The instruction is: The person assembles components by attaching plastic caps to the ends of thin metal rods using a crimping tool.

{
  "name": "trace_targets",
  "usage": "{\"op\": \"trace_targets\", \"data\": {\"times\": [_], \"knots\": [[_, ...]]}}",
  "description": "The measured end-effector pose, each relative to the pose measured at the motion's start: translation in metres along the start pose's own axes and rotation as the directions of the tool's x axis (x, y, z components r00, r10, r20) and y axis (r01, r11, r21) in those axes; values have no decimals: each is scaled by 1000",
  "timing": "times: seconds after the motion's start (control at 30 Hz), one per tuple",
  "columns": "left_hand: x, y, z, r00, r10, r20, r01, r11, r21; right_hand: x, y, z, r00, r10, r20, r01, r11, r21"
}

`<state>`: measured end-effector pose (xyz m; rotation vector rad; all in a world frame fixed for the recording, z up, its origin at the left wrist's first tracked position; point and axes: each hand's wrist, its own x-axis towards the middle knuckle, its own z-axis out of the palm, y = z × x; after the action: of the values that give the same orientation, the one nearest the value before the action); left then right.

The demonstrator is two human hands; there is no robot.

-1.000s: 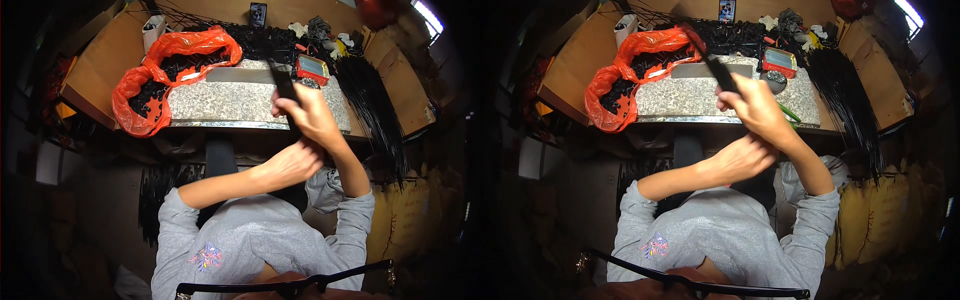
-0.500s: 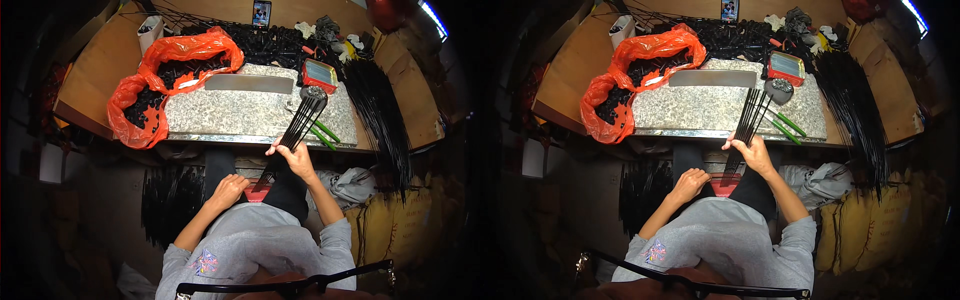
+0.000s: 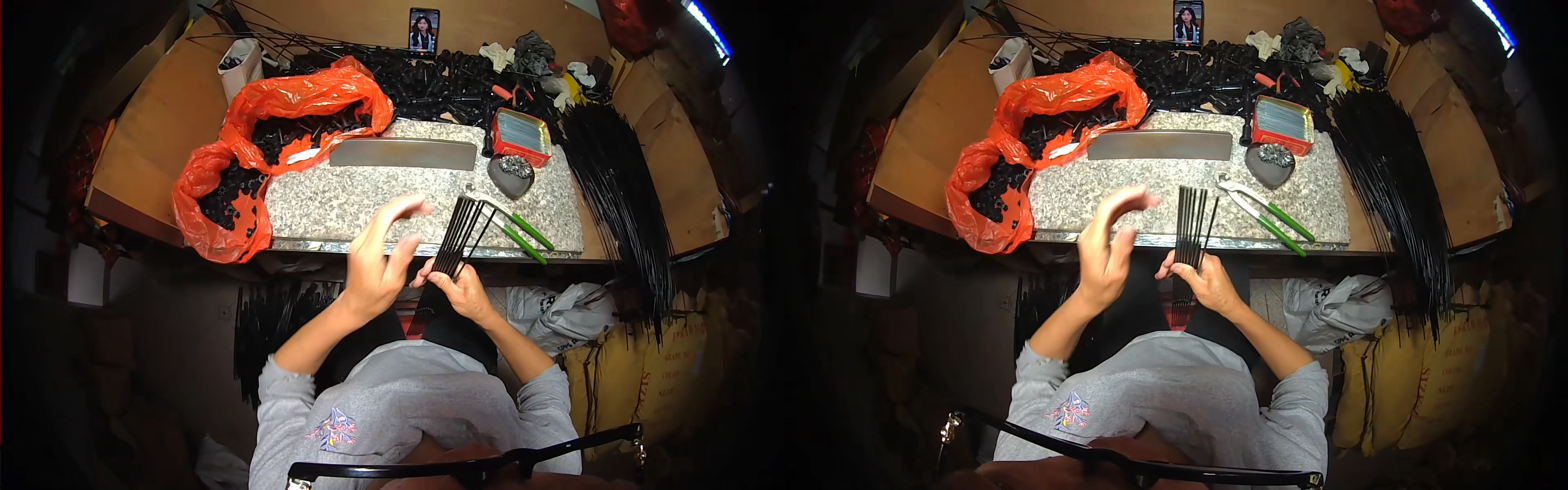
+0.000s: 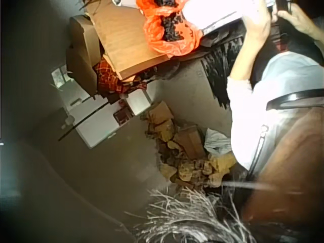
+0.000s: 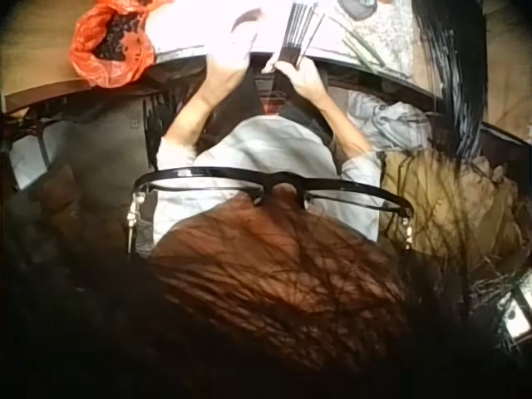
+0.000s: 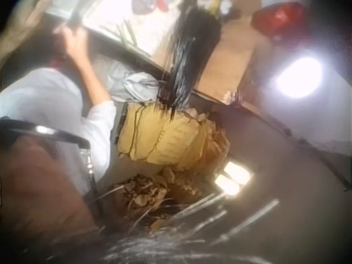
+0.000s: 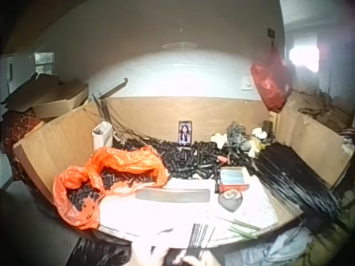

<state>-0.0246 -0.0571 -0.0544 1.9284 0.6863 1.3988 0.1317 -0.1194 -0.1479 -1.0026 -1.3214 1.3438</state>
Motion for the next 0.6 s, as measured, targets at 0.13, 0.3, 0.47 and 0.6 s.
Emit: {"op": "trace_targets", "data": {"times": [0.13, 0.3, 0.47, 0.6], "knots": [[34, -3, 23, 909, -168, 382, 361, 775, -519, -1, -3, 3, 993, 76, 92, -75, 997, -15], [17, 18, 10, 756, -180, 630, 615, 525, -588, -7, -21, -7, 990, -131, 53, 128, 990, 56], [-39, 47, 10, 547, 227, 806, 731, 339, -592, 10, -16, -5, 989, 142, 40, -147, 972, 183], [-54, 31, -1, 696, 229, 680, 274, 791, -547, 16, -6, -4, 987, 150, 63, -160, 962, 219]]}}
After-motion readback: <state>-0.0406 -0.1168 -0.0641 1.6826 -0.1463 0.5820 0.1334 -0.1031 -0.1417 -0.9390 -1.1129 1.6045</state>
